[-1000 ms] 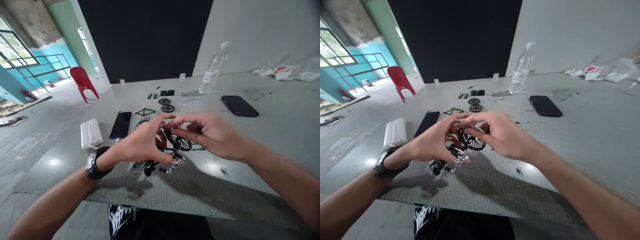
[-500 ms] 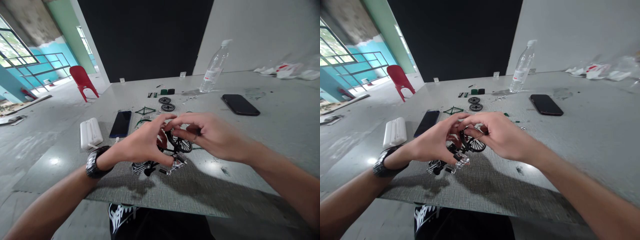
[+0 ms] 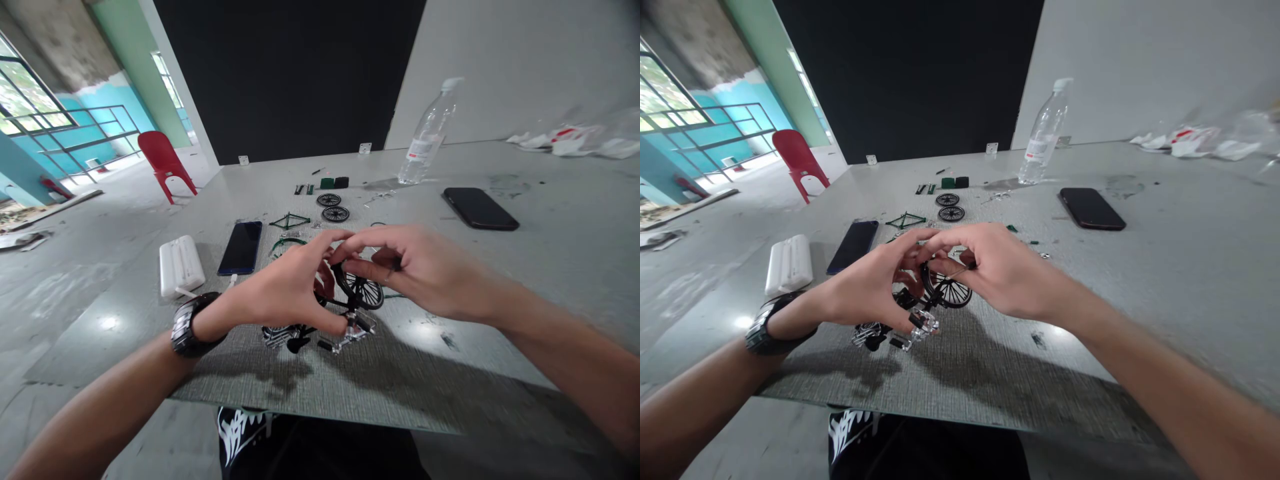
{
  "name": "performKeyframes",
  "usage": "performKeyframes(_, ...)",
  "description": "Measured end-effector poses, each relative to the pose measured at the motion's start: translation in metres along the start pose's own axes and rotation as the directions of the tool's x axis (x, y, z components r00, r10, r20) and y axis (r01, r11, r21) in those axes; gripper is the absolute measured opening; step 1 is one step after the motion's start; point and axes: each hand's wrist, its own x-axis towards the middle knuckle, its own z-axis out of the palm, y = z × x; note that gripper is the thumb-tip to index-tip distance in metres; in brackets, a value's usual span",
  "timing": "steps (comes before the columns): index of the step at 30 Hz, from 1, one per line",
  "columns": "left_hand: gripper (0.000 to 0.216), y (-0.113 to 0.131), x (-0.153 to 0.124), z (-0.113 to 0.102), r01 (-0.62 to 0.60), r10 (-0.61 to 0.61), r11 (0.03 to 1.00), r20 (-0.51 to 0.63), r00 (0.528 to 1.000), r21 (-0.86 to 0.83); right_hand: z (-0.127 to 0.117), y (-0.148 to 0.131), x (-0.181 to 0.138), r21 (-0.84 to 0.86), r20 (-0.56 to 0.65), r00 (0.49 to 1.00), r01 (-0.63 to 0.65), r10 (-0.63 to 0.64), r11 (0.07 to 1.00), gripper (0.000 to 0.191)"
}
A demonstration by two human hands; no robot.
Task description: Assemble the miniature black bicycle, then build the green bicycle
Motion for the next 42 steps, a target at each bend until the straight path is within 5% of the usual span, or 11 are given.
performKeyframes(28, 0.078, 0.001, 0.001, 0.009, -0.044, 0.039, 0.994, 0.052, 0.998, 0.105, -0.008, 0.006, 0.008, 0.138, 0.208, 0.949, -0.268, 0.236, 0.954, 0.016)
performKeyframes(42, 0.097, 0.003, 0.002, 0.016, -0.061, 0.050, 0.990, 0.087, 0.995, 0.129, -0.006, 0.010, 0.006, 0.094, 0.286, 0.948, -0.177, 0.144, 0.980, 0.019)
